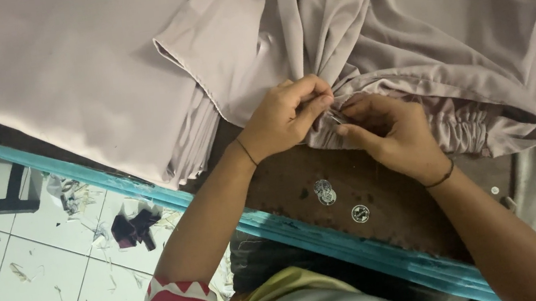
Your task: Folding fabric and trimming loose threads from the elastic waistband of a garment.
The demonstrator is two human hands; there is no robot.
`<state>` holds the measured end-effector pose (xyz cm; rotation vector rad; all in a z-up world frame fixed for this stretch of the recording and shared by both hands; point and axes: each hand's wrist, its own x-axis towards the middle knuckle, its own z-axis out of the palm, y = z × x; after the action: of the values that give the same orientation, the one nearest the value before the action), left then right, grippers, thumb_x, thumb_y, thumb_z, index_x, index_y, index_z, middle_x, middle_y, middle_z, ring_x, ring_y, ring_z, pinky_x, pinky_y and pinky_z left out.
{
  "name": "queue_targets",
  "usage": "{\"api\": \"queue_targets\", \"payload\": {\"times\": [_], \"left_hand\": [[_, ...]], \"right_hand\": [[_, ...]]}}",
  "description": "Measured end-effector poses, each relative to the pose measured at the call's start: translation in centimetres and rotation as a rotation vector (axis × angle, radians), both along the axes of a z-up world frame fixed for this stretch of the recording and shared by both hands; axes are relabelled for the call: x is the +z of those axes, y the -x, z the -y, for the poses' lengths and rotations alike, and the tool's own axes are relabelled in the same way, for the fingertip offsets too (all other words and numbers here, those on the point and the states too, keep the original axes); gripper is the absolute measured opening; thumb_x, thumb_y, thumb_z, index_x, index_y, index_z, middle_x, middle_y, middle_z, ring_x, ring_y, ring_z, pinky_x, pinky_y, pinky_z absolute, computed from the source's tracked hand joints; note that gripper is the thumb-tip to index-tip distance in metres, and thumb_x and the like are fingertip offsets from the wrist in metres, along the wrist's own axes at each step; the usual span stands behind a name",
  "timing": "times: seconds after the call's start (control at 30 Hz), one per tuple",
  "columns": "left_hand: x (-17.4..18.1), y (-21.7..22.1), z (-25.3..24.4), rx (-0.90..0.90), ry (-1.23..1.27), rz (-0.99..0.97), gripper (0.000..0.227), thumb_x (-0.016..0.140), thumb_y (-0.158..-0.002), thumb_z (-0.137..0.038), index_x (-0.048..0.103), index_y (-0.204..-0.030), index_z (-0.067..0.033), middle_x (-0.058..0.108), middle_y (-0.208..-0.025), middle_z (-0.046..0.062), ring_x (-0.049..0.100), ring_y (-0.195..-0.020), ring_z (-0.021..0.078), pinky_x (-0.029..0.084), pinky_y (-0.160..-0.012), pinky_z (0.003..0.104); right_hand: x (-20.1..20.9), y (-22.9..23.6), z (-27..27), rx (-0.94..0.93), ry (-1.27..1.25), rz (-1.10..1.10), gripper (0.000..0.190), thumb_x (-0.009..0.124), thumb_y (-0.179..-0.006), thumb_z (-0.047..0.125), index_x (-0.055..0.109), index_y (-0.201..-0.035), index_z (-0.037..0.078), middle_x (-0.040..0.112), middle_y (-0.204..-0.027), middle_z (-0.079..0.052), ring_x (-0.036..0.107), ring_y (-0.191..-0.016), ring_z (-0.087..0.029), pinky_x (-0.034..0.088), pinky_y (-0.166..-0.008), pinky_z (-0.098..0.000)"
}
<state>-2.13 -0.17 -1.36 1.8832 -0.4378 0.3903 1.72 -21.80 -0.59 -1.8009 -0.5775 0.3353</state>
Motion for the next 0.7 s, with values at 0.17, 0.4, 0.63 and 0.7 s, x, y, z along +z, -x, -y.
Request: {"api": "queue_targets", "payload": {"times": [0.17, 0.4, 0.63, 0.7], "left_hand": [[0.4, 0.0, -0.2, -0.043, 0.101, -0.071, 0.008, 0.06, -0.103, -0.012, 0.066, -0.098, -0.0129, 0.07, -0.066, 0.01, 0.071, -0.065, 0.0282, 0.055, -0.071, 0.034], [0.0, -0.1, -0.4, -0.116, 0.172, -0.167, 0.009, 0.06, -0.104, -0.013, 0.067, -0.098, -0.0136, 0.072, -0.068, 0.005, 0.067, -0.064, 0.0126, 0.055, -0.072, 0.031], [-0.1, -0.2, -0.5, -0.15, 0.206, -0.28, 0.012, 0.06, -0.106, -0.021, 0.067, -0.099, -0.0144, 0.071, -0.071, 0.003, 0.06, -0.07, 0.008, 0.054, -0.075, 0.03], [0.0, -0.3, -0.5, -0.166, 0.213, -0.292, 0.012, 0.06, -0.106, -0.022, 0.067, -0.099, -0.0145, 0.071, -0.071, 0.002, 0.06, -0.071, 0.0072, 0.054, -0.076, 0.03]], "right_hand": [[0.2, -0.4, 0.0, -0.012, 0.072, 0.009, 0.026, 0.085, -0.088, 0.015, 0.075, -0.104, -0.003, 0.074, -0.079, -0.022, 0.076, -0.076, -0.029, 0.06, -0.064, -0.0403], [-0.3, -0.2, -0.4, -0.049, 0.067, -0.073, 0.026, 0.086, -0.083, 0.011, 0.075, -0.102, -0.002, 0.074, -0.079, -0.019, 0.074, -0.077, -0.026, 0.06, -0.066, -0.0422], [-0.8, -0.7, -0.5, 0.004, 0.007, -0.182, 0.024, 0.086, -0.082, 0.007, 0.074, -0.099, -0.006, 0.072, -0.076, -0.02, 0.068, -0.062, -0.022, 0.058, -0.052, -0.0337], [-0.7, -0.8, -0.5, 0.014, 0.01, -0.175, 0.024, 0.086, -0.082, 0.006, 0.074, -0.099, -0.006, 0.072, -0.075, -0.021, 0.068, -0.06, -0.023, 0.057, -0.049, -0.0333]]}}
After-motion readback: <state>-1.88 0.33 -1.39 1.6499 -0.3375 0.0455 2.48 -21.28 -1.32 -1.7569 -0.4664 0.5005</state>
